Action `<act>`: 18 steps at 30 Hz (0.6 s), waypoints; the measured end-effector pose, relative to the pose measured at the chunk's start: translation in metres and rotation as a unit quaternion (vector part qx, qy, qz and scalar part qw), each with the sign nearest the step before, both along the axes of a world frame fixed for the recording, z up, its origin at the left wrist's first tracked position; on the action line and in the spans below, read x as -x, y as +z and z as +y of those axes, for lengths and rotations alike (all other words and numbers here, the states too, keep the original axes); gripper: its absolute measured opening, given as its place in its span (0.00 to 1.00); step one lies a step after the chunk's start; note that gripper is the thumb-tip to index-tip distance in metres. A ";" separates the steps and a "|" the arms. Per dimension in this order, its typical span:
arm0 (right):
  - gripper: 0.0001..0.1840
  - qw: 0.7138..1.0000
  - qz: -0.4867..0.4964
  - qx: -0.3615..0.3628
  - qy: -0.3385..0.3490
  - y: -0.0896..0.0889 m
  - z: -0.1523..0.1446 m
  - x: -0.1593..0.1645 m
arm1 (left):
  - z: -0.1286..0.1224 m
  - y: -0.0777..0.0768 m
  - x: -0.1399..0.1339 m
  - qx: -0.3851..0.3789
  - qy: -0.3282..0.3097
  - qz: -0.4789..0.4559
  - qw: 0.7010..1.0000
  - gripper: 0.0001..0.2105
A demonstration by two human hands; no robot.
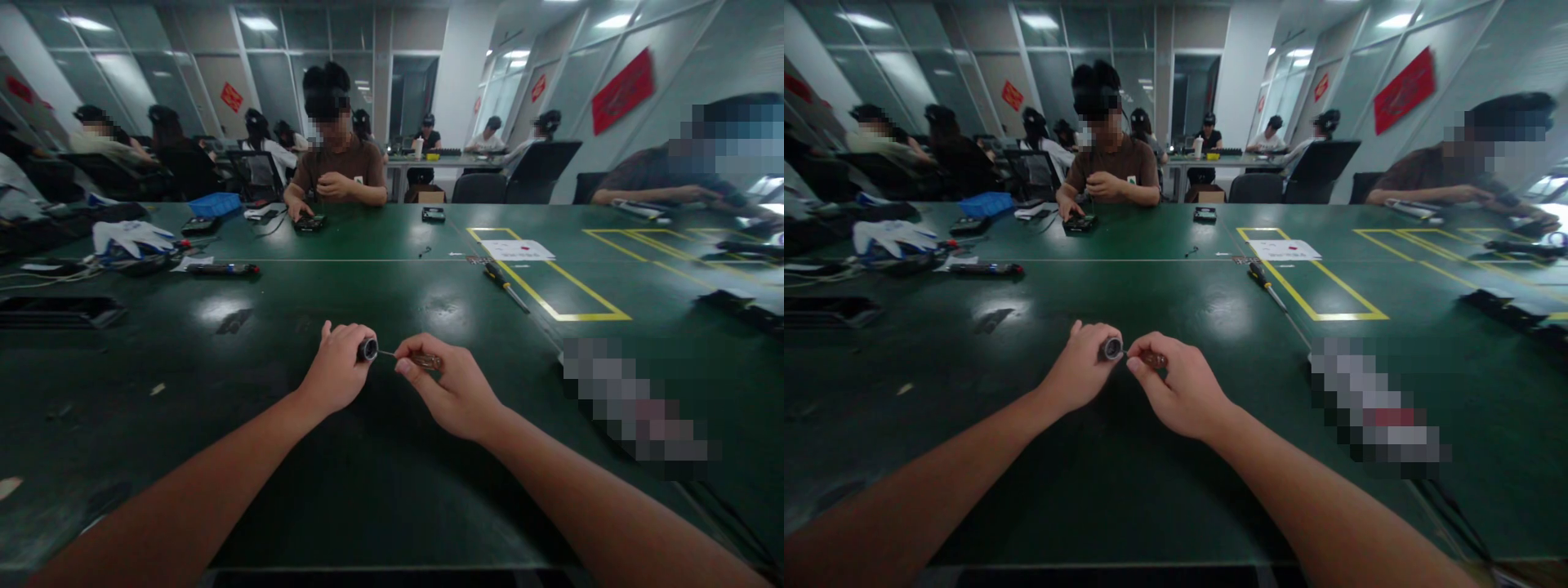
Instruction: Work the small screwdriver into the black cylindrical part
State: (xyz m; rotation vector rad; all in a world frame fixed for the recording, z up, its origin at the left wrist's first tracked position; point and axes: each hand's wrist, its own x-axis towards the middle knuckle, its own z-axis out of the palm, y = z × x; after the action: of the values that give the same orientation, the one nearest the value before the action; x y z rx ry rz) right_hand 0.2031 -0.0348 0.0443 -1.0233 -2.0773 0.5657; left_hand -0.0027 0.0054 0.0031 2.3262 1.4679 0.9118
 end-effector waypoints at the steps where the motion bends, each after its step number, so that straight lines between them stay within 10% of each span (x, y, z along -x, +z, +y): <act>1: 0.04 1.000 -0.001 0.002 0.002 0.000 0.000 0.000 | 0.000 0.000 0.000 0.002 0.001 0.000 1.000 0.05; 18: 0.04 1.000 0.022 -0.002 0.015 -0.001 -0.001 -0.001 | 0.001 -0.001 0.001 0.003 -0.002 -0.008 1.000 0.07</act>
State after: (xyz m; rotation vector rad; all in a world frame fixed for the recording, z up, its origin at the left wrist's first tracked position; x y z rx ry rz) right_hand 0.2039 -0.0362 0.0437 -0.9699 -2.0571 0.5953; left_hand -0.0040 0.0059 0.0025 2.3107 1.4567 0.9218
